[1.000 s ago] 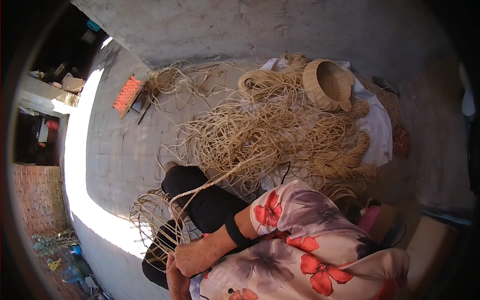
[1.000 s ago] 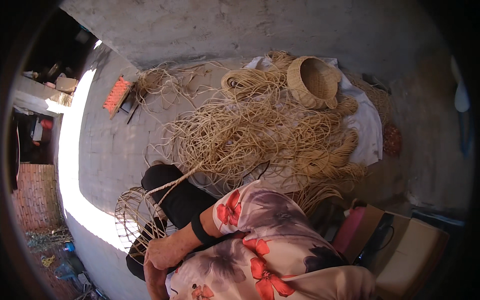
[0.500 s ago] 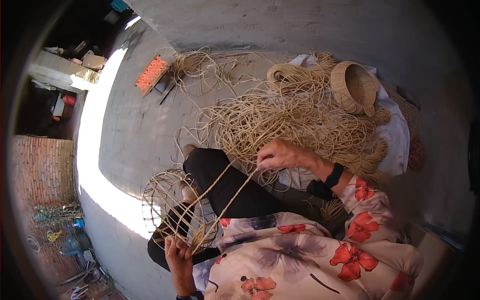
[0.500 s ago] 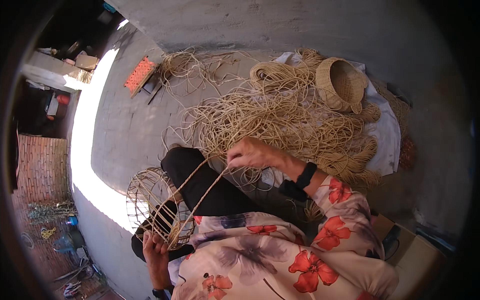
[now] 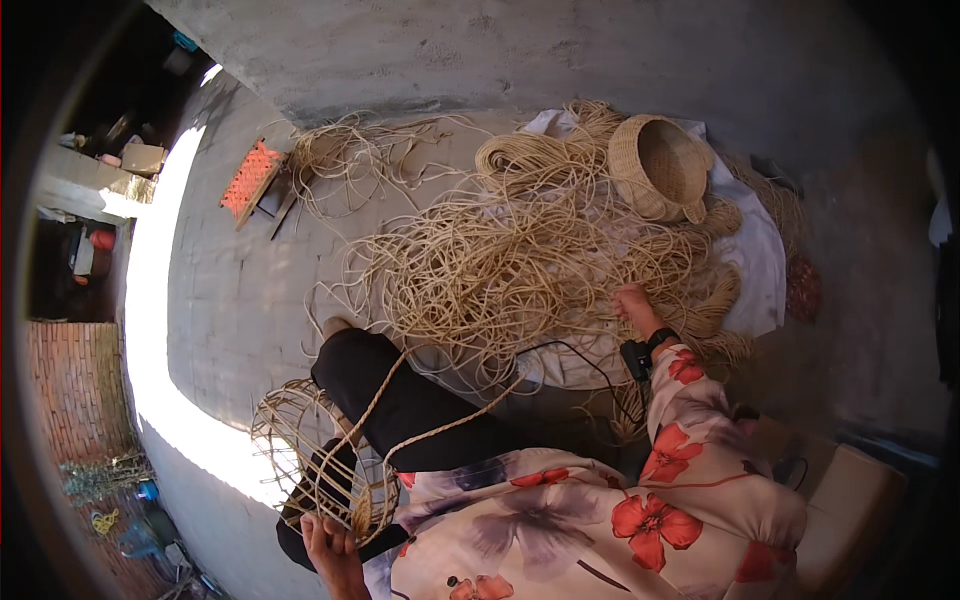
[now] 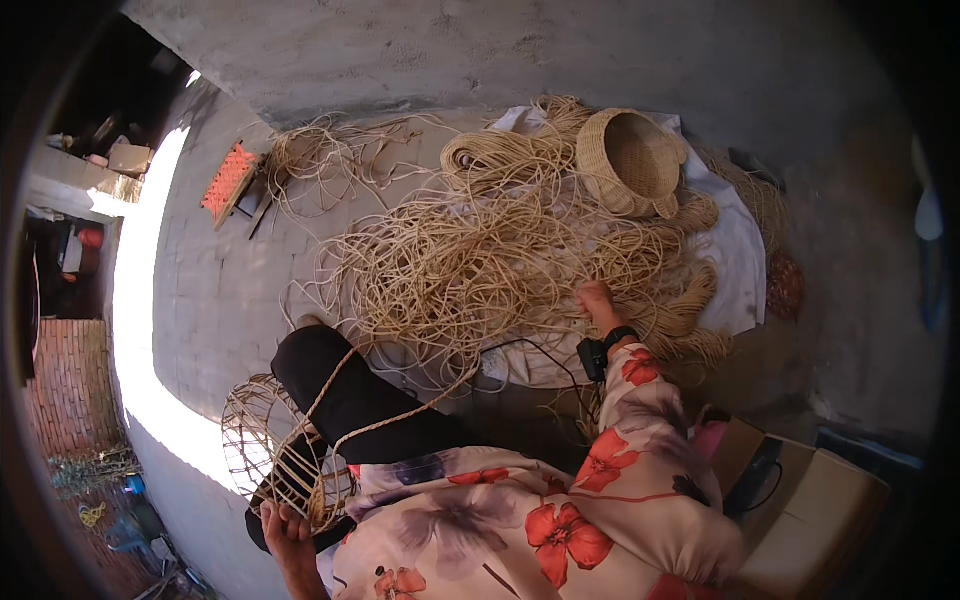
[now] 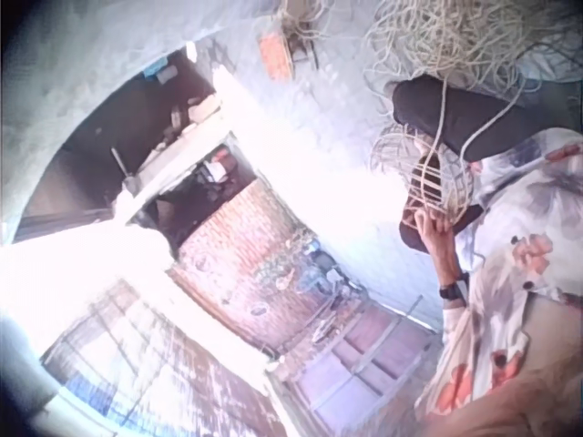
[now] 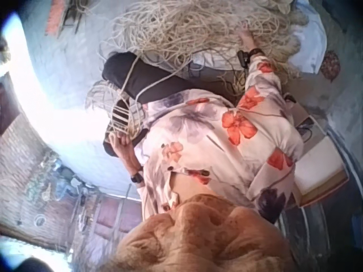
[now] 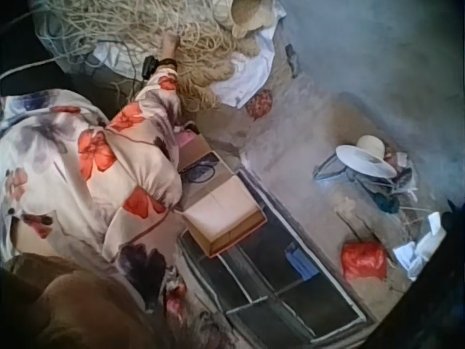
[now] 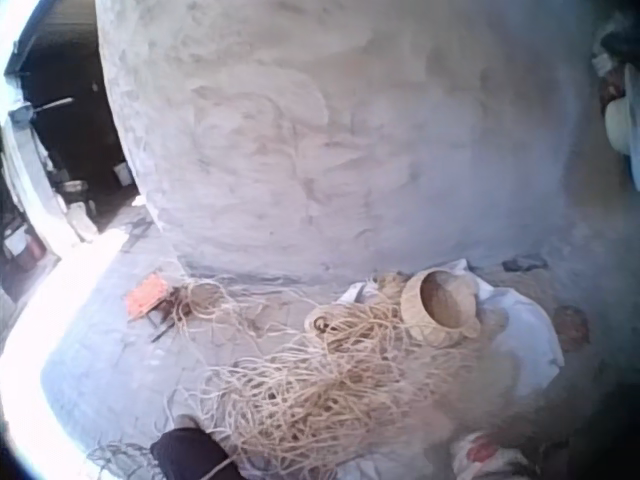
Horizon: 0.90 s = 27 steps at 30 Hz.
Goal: The person is weaving a bamboo basket by threading thin strips of bamboo through a circular wooden frame.
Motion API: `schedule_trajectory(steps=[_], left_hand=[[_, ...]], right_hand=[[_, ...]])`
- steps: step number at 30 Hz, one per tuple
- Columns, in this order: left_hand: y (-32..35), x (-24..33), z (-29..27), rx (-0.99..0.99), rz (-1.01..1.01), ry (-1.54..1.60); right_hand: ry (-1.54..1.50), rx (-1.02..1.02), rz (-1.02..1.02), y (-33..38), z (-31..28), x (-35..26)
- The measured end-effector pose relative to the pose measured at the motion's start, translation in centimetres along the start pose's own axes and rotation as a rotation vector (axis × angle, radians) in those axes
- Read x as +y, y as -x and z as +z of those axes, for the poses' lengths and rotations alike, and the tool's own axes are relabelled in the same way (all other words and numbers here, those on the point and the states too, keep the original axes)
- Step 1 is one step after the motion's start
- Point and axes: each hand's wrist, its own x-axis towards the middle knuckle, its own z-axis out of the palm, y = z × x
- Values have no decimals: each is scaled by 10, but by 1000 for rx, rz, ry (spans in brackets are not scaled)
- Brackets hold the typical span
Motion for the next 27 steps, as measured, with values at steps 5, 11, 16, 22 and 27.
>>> schedule_trajectory(steps=[5, 11, 16, 22, 27], left_hand=[[3, 1, 9, 107, -17, -134], [21, 8, 30, 198, -1, -213], [6, 4, 36, 23, -101, -183], [14, 9, 37, 144, -38, -245], [7, 7, 23, 90, -26, -210]], right_hand=[[-35, 35, -156, -38, 18, 16], [-139, -114, 45, -60, 72, 15], [160, -93, -378, -96, 37, 62], [10, -52, -121, 7, 77, -28], [843, 451, -832, 7, 34, -45]])
